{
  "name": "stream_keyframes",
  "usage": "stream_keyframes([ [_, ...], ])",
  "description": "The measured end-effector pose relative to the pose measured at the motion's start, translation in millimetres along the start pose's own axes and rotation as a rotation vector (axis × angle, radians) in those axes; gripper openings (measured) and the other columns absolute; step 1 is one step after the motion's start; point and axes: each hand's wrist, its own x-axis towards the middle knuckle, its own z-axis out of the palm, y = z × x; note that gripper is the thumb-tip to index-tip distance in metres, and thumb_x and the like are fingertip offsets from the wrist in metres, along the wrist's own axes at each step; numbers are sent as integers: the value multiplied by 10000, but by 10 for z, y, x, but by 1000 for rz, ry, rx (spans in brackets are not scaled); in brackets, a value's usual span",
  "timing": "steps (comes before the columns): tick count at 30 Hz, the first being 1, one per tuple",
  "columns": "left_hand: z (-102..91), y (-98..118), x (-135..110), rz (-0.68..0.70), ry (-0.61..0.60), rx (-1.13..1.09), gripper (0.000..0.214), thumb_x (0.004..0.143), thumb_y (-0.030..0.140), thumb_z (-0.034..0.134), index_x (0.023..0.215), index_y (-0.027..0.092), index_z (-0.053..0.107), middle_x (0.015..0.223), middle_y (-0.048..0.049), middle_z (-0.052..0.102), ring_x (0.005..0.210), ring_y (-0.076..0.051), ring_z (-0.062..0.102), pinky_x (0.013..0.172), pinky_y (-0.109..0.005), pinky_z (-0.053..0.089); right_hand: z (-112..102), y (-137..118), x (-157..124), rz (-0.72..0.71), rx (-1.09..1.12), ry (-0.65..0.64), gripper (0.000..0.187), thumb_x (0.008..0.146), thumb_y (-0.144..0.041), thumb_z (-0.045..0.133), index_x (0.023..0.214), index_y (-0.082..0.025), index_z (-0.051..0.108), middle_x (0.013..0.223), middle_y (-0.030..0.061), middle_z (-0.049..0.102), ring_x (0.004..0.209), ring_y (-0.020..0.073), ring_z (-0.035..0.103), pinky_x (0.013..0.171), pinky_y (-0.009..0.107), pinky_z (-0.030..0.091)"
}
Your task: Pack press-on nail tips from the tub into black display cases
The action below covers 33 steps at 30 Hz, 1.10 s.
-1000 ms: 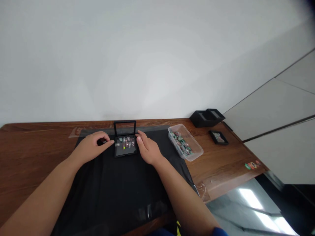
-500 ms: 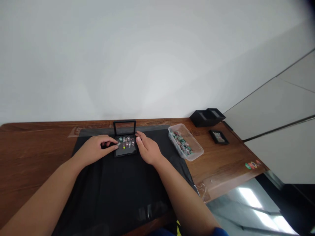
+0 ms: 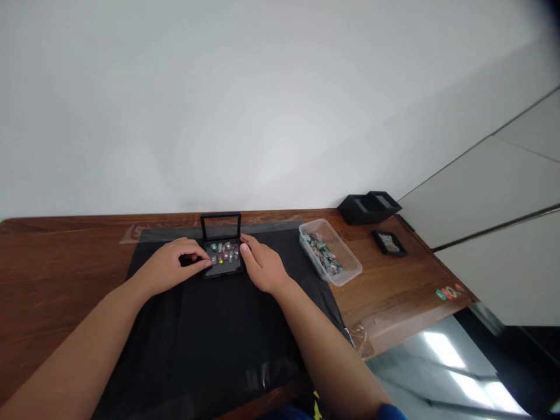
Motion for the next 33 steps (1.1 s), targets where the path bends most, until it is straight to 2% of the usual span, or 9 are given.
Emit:
stream_keyframes([
  [5, -61, -35, -1, 72, 98, 13, 311, 846, 574, 683, 826, 284, 793, 830, -41, 720, 842, -248, 637, 782, -370, 494, -19, -22, -11, -4, 3, -11, 599, 1074, -550, 254, 1483, -179, 487, 1416, 120, 644, 1297, 286, 611, 1100, 429, 444],
  [9, -49, -72, 2, 110, 272, 68, 319, 835, 563, 687, 914, 256, 730, 961, -60, 723, 988, -287, 636, 953, -445, 492, -27, -36, -19, -10, -3, -17, 594, 1073, -547, 270, 1493, -179, 476, 1421, 125, 640, 1308, 278, 603, 1110, 427, 439],
  [12, 33, -132, 16, -7, 374, 83, 461, 831, 592, 673, 1118, 232, 652, 1158, -102, 688, 1156, -326, 602, 1039, -493, 481, -29, -41, -21, -12, -5, -15, 588, 1074, -543, 274, 1493, -182, 476, 1426, 119, 638, 1300, 279, 609, 1106, 427, 445],
  [14, 97, -184, 41, -52, 365, 63, 604, 870, 608, 624, 1329, 219, 565, 1345, -135, 626, 1291, -341, 549, 1126, -526, 425, -29, -41, -21, -19, 0, -19, 583, 1075, -539, 278, 1492, -184, 477, 1434, 104, 635, 1295, 281, 613, 1106, 427, 446],
  [16, 142, -231, 72, -20, 334, 46, 634, 894, 617, 583, 1380, 211, 547, 1399, -141, 615, 1334, -344, 534, 1167, -540, 386, -29, -37, -20, -29, 1, -29, 581, 1073, -543, 287, 1488, -186, 482, 1440, 91, 633, 1292, 284, 616, 1107, 430, 448],
  [21, 153, -277, 118, 67, 297, 32, 438, 934, 532, 572, 1190, 193, 679, 1233, -126, 718, 1202, -311, 631, 1119, -506, 440, -30, -23, -14, -62, -15, -50, 629, 1033, -601, 391, 1496, -182, 467, 1435, 103, 636, 1302, 305, 607, 1112, 453, 447],
  [27, 127, -229, 104, 66, 312, 48, 403, 933, 535, 578, 1096, 195, 719, 1128, -116, 751, 1127, -307, 657, 1076, -486, 476, -54, -13, 1, -21, 40, -109, 1015, 819, -722, 677, 1597, -197, 292, 1505, 111, 575, 1360, 362, 546, 1129, 524, 428],
  [30, 117, -221, 89, 72, 293, 70, 453, 931, 591, 554, 1040, 198, 752, 1130, -129, 759, 1145, -320, 659, 1078, -486, 481, -92, 54, 16, 35, 137, -134, 1075, 781, -762, 684, 1611, -222, 265, 1525, 123, 551, 1157, 310, 660, 1036, 500, 497],
  [33, 111, -263, 73, 69, 267, 87, 495, 922, 625, 536, 955, 200, 786, 1124, -145, 774, 1160, -340, 668, 1079, -494, 488, -128, 155, 38, 43, 300, -139, 1079, 781, -736, 707, 1622, -249, 239, 1572, 149, 485, 963, 220, 675, 942, 440, 537],
])
